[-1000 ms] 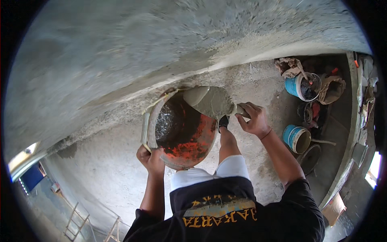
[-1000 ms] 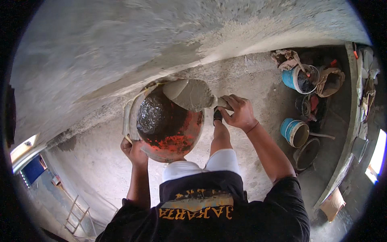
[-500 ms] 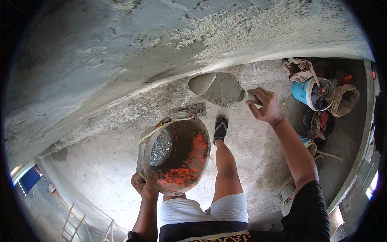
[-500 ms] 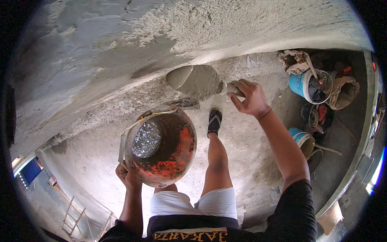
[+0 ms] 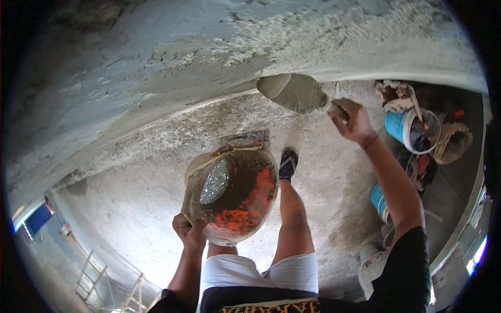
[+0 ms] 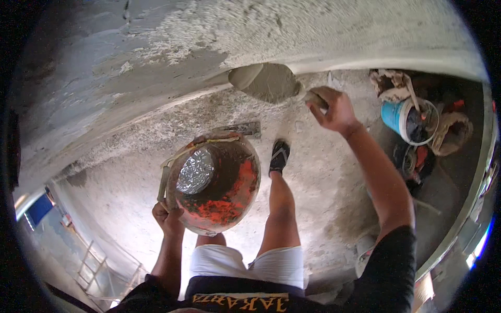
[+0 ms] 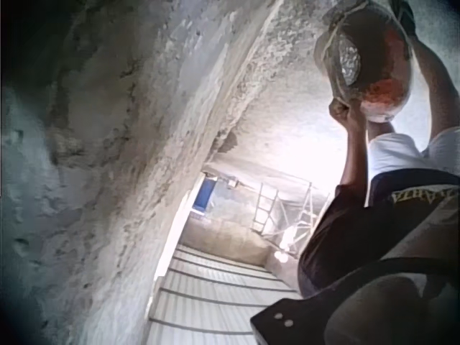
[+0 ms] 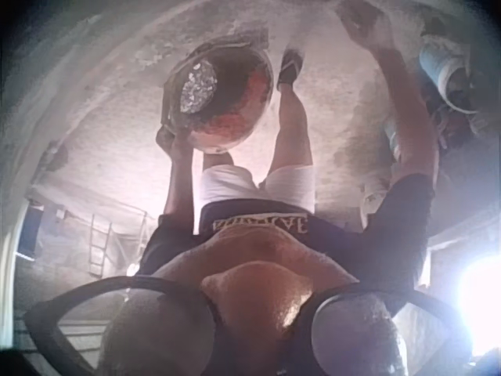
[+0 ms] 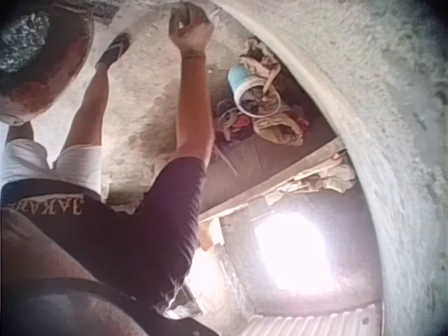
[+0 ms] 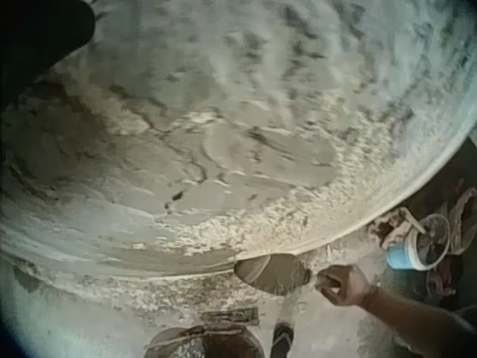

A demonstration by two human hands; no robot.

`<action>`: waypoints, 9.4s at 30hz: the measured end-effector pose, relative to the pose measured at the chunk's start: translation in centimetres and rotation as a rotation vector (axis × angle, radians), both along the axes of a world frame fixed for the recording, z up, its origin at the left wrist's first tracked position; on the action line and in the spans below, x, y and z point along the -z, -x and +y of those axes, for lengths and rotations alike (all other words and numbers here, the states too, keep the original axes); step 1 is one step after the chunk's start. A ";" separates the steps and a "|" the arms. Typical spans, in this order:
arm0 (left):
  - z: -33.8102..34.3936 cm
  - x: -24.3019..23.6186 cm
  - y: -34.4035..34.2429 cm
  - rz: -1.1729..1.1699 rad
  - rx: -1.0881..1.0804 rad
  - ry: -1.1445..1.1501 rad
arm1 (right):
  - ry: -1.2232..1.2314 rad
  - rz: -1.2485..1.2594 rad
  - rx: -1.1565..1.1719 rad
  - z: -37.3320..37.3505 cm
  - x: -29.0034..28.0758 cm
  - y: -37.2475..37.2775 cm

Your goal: The person scoops mortar from a bucket using a trowel and spreads it onto the wall.

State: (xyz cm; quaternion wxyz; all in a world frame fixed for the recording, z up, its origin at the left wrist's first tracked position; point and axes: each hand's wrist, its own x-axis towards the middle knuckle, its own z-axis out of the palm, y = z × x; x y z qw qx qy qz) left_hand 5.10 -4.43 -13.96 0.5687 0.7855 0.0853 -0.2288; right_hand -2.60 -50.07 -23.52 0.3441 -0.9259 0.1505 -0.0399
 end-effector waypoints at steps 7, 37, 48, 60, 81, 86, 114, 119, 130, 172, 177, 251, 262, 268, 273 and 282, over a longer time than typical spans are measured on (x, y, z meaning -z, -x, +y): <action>-0.4 -0.1 -0.1 -0.057 0.013 0.062 | -0.036 0.098 -0.092 -1.7 -4.6 -1.3; 0.9 0.1 1.1 -0.003 -0.029 0.049 | 0.066 0.334 -0.104 1.7 2.2 -3.7; 0.7 -0.5 0.7 -0.005 0.092 0.076 | -0.131 0.206 -0.189 1.0 -11.3 -3.6; 0.9 0.0 0.8 0.041 0.152 0.039 | 0.017 0.364 -0.164 1.3 -4.9 -0.9; 0.3 -0.1 1.1 0.039 0.141 0.101 | -0.012 0.112 -0.162 2.4 -6.2 1.4; 0.6 0.1 1.0 0.019 0.154 0.102 | 0.059 0.262 -0.191 2.5 -1.8 0.1; 0.1 1.0 1.9 0.031 0.236 0.081 | 0.129 0.462 -0.191 -0.5 -4.0 -4.1; 1.1 0.4 1.4 0.023 0.261 0.011 | 0.284 0.056 -0.261 -1.2 -8.8 -3.9; 0.5 0.1 1.3 0.046 0.228 0.072 | 0.153 0.389 -0.287 1.7 -4.6 -2.0; 0.5 2.0 1.8 0.109 0.163 0.097 | 0.138 0.242 -0.188 3.5 -5.4 -2.8; 0.6 1.9 1.7 0.090 0.165 0.065 | 0.173 0.305 -0.136 2.7 -2.1 -3.6; 2.7 -37.8 -7.0 -1.650 -0.135 0.432 | 0.086 -0.352 -0.303 30.7 -44.7 -10.1; 1.8 -37.7 -6.4 -1.544 -0.138 0.481 | -0.122 -0.177 -0.541 30.6 -45.2 -8.6; 2.4 -36.5 -7.5 -1.661 -0.083 0.485 | 0.155 -0.165 -0.466 29.4 -44.3 -10.3; 2.6 -36.4 -6.7 -1.619 -0.105 0.452 | 0.248 -0.131 -0.404 29.5 -44.3 -11.0; 2.6 -37.9 -6.2 -1.606 -0.037 0.287 | 0.446 -0.185 -0.290 29.2 -41.6 -12.2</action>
